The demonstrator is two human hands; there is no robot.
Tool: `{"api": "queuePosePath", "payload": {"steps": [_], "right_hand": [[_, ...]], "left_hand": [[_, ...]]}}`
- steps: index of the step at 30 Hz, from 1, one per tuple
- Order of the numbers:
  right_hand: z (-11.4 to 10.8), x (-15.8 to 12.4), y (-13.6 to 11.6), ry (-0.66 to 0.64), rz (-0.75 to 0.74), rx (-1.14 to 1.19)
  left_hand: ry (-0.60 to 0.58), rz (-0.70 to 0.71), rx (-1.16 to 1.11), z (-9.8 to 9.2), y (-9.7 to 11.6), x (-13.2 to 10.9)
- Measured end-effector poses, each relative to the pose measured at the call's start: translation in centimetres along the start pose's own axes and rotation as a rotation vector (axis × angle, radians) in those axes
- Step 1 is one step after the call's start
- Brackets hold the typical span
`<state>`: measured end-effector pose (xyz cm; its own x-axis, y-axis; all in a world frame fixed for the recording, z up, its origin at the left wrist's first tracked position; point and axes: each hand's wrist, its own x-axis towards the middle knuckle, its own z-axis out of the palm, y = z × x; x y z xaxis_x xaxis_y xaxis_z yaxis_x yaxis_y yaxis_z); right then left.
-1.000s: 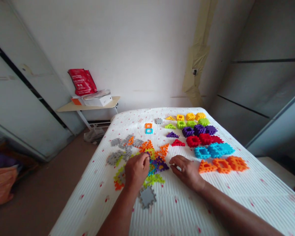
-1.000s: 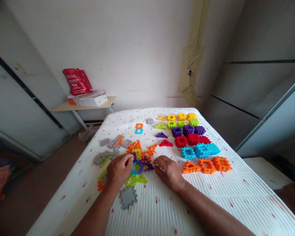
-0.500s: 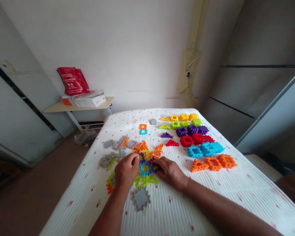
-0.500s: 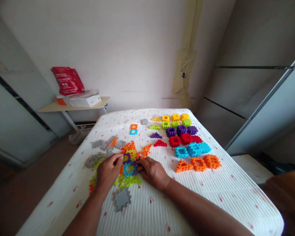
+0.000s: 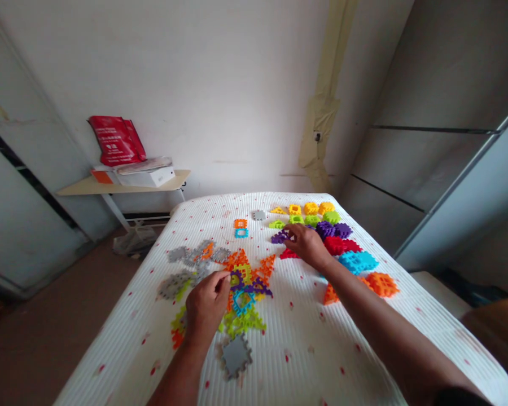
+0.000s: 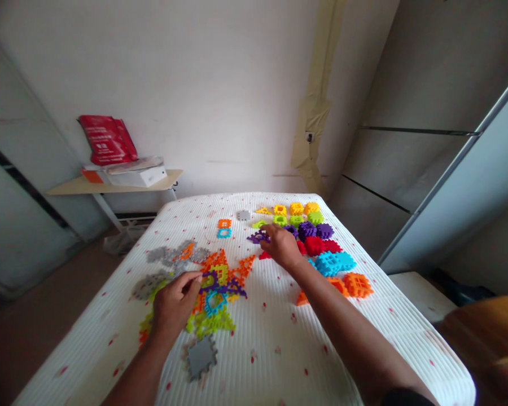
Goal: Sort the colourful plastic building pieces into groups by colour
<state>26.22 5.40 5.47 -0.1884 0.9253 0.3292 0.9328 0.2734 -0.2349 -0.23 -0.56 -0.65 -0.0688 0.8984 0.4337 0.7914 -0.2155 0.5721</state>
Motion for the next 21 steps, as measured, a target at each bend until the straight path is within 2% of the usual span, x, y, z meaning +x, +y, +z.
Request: {"api": "queuePosePath", "payload": {"steps": [3, 6, 12, 21], "right_hand": [[0.3, 3.1, 1.3, -0.115, 0.069, -0.143], [1.7, 4.7, 1.9, -0.168, 0.094, -0.188], [3.8, 5.0, 2.6, -0.241, 0.121, -0.241], [4.3, 4.8, 2.4, -0.268, 0.093, -0.252]], "left_hand": [[-0.001, 0.005, -0.005, 0.1, -0.3, 0.0], [0.008, 0.0, 0.002, 0.2, -0.5, 0.0], [0.02, 0.012, -0.025, 0.1, -0.8, 0.0], [0.009, -0.003, -0.045, 0.1, -0.6, 0.1]]}}
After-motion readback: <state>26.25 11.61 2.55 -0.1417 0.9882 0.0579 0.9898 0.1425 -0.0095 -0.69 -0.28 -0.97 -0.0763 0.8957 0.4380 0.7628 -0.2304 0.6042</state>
